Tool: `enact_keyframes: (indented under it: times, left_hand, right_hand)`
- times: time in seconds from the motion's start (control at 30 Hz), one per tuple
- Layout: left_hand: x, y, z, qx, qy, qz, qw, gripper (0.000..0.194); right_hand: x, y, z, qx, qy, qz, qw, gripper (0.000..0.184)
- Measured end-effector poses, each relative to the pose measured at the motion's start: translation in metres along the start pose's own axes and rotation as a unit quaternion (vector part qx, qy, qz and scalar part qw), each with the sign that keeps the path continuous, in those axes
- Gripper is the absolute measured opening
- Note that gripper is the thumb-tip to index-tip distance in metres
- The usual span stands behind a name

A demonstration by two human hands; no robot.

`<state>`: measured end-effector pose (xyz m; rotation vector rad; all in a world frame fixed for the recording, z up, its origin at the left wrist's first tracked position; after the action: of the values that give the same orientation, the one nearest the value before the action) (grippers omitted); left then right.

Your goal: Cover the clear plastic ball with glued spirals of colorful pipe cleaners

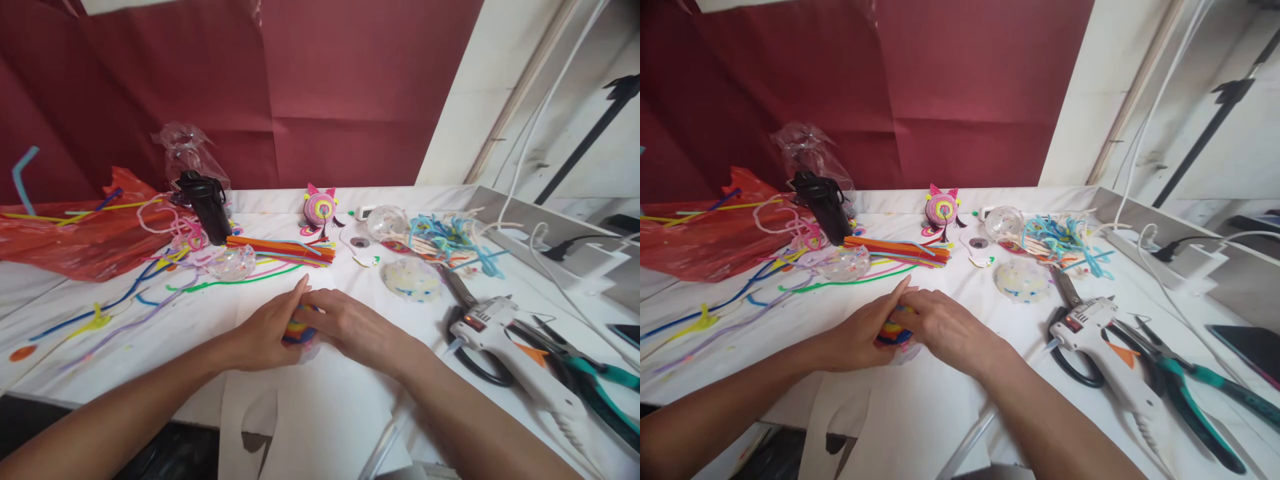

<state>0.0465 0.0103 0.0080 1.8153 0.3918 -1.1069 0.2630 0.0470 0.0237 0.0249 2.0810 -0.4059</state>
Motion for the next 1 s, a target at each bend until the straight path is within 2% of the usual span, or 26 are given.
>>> enact_keyframes:
  times: [0.17,0.33,0.67,0.83,1.0]
  left_hand:
    - [0.002,-0.014,-0.006,0.072,-0.019,0.011,0.997,0.123]
    - [0.006,-0.023,-0.005,0.136,-0.017,0.002,0.991,0.126]
    - [0.009,-0.024,-0.004,0.156,-0.006,-0.014,0.988,0.126]
    - [0.011,-0.022,-0.005,0.168,-0.009,-0.004,0.986,0.123]
    - [0.012,-0.018,-0.011,0.138,-0.02,0.013,0.99,0.121]
  right_hand:
    - [-0.001,-0.001,0.003,0.032,-0.021,0.016,0.999,0.022]
    - [0.002,-0.005,0.008,0.055,-0.043,0.044,0.997,0.033]
    - [-0.001,0.0,0.006,0.062,-0.045,0.013,0.997,0.025]
    - [-0.002,-0.002,0.007,0.061,-0.027,-0.004,0.998,0.027]
    - [-0.002,-0.001,0.008,0.044,-0.004,-0.014,0.999,0.031]
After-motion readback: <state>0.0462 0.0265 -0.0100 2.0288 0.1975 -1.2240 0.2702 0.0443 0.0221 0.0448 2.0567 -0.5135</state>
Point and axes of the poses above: each hand's wrist, its own z-axis away from the middle knuckle, its own x-axis out of the palm, y = z × x, the point moved 1 cm from there along -z, towards the middle knuckle, and after that the axes turned 1 degree about x, right-handed, at the moved point
